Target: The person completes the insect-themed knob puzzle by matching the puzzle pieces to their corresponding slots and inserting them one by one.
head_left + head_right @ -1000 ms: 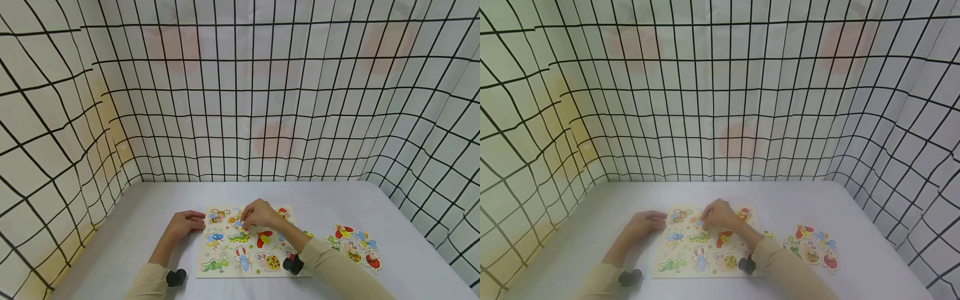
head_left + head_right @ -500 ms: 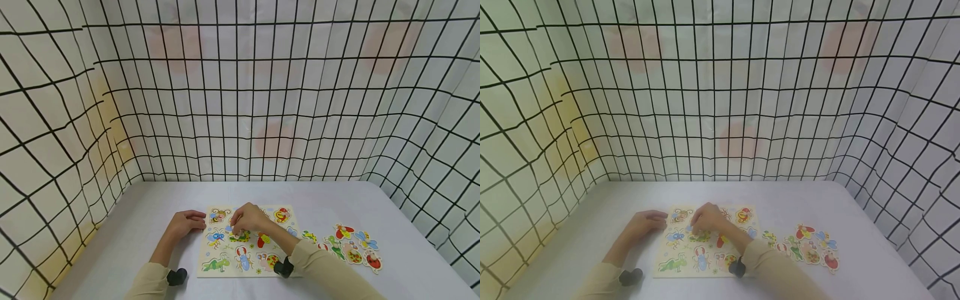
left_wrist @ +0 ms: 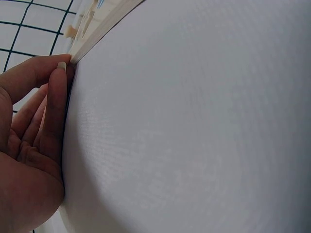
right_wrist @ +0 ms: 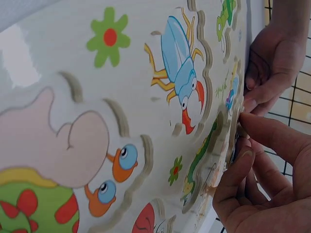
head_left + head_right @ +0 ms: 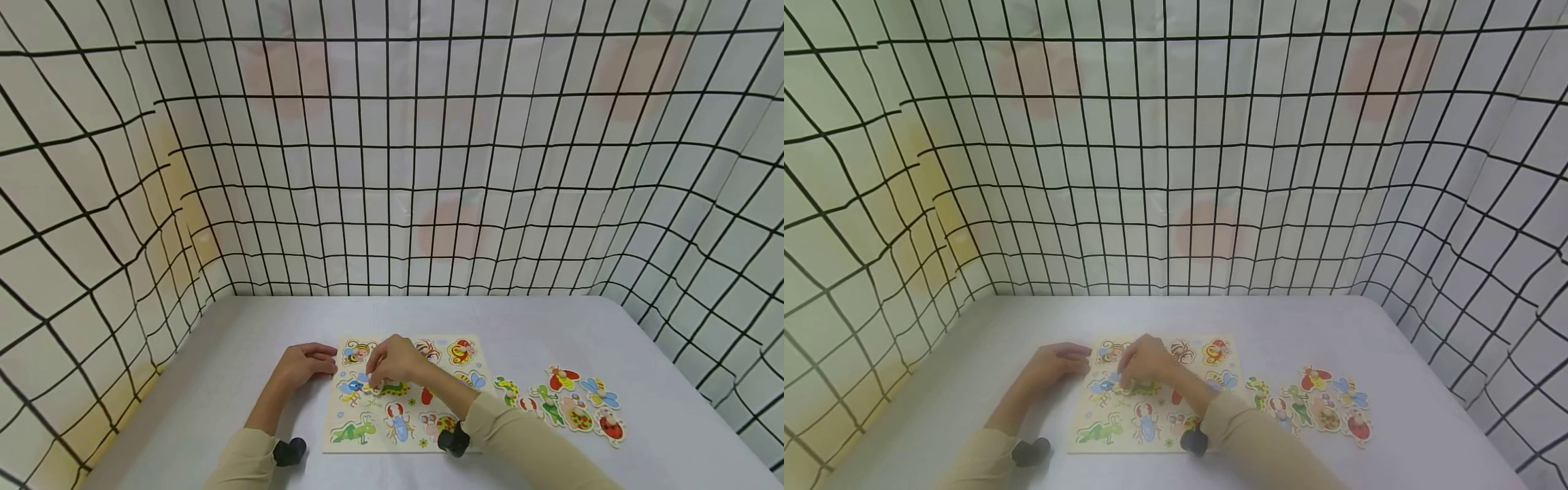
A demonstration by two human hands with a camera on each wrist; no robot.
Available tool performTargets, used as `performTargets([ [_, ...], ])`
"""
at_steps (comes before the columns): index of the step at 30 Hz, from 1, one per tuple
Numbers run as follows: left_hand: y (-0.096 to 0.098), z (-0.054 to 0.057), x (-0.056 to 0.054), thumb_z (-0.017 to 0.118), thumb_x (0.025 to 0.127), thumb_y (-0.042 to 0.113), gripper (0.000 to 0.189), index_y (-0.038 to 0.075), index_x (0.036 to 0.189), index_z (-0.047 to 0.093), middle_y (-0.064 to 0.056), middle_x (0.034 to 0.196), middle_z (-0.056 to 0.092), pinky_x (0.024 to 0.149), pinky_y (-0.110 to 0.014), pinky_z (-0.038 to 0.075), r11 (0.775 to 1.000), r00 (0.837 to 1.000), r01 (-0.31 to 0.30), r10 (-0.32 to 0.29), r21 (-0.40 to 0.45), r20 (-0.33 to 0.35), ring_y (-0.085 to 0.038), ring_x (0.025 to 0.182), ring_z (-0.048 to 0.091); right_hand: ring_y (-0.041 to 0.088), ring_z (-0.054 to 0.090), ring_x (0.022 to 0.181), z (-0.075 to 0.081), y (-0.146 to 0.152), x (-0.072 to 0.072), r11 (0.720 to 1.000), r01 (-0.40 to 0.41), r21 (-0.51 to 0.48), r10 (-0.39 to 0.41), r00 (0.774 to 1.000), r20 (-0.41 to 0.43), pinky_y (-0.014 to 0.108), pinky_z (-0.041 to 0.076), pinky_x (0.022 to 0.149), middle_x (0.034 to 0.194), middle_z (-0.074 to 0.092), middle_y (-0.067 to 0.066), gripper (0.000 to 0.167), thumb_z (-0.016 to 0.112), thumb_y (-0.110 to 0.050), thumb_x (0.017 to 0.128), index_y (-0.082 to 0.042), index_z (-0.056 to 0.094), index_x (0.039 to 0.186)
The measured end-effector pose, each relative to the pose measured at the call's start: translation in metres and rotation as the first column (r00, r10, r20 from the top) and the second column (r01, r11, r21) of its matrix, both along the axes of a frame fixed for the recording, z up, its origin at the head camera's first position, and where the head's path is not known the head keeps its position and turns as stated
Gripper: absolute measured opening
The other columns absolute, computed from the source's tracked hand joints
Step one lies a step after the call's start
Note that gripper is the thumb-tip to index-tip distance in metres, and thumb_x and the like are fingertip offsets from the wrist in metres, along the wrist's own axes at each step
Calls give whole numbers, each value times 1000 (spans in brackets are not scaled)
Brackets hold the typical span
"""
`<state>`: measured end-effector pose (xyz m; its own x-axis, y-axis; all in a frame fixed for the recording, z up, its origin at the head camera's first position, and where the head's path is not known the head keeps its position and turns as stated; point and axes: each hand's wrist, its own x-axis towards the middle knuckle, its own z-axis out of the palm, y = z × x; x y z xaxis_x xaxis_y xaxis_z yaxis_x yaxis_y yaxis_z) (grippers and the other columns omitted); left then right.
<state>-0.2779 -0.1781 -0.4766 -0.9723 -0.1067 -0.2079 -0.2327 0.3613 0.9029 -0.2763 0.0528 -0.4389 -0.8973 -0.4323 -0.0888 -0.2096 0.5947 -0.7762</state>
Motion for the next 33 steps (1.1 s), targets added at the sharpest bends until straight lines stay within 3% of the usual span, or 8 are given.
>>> performTargets([
  [8, 1, 2, 1, 81, 81, 8, 31, 7, 112, 75, -3, 88, 77, 73, -28, 58, 1000, 1000, 1, -1, 0, -5, -17, 76, 70, 10, 56, 59, 0, -11, 2, 1000, 10, 1, -10, 1000, 22, 23, 44, 56, 67, 68, -5, 14, 89, -7, 70, -11, 77, 78],
  [17, 2, 2, 3, 80, 81, 9, 30, 8, 111, 76, -2, 87, 77, 73, -28, 58, 1000, 1000, 11, -11, -17, -18, -16, 75, 68, 7, 53, 57, -1, -20, 7, 1000, -13, 6, 13, 1000, -24, 21, 40, 53, 65, 66, -8, 14, 89, -6, 68, -11, 78, 76],
  [28, 3, 6, 7, 80, 82, 7, 29, 7, 111, 75, -3, 86, 76, 72, -26, 58, 1000, 1000, -1, 1, 2, -10, -16, 75, 69, 9, 55, 66, -3, -25, 10, 999, -23, 25, 24, 998, -50, 22, 42, 60, 69, 67, -10, 14, 89, -10, 68, -14, 78, 75],
  [31, 3, 6, 7, 80, 82, 7, 29, 7, 111, 75, -2, 86, 76, 72, -26, 58, 1000, 1000, 1, -1, 0, -18, -16, 75, 68, 13, 64, 82, -4, -27, 10, 999, -23, 33, 24, 998, -55, 24, 47, 67, 76, 71, -8, 14, 89, -11, 67, -15, 78, 74],
  [33, 3, 6, 7, 80, 82, 7, 30, 7, 111, 75, -2, 86, 76, 72, -26, 58, 1000, 1000, 2, -2, -1, -19, -16, 75, 68, 17, 69, 103, -5, -29, 9, 999, -18, 42, 21, 998, -60, 27, 51, 79, 90, 76, -4, 14, 90, -11, 66, -16, 78, 73],
])
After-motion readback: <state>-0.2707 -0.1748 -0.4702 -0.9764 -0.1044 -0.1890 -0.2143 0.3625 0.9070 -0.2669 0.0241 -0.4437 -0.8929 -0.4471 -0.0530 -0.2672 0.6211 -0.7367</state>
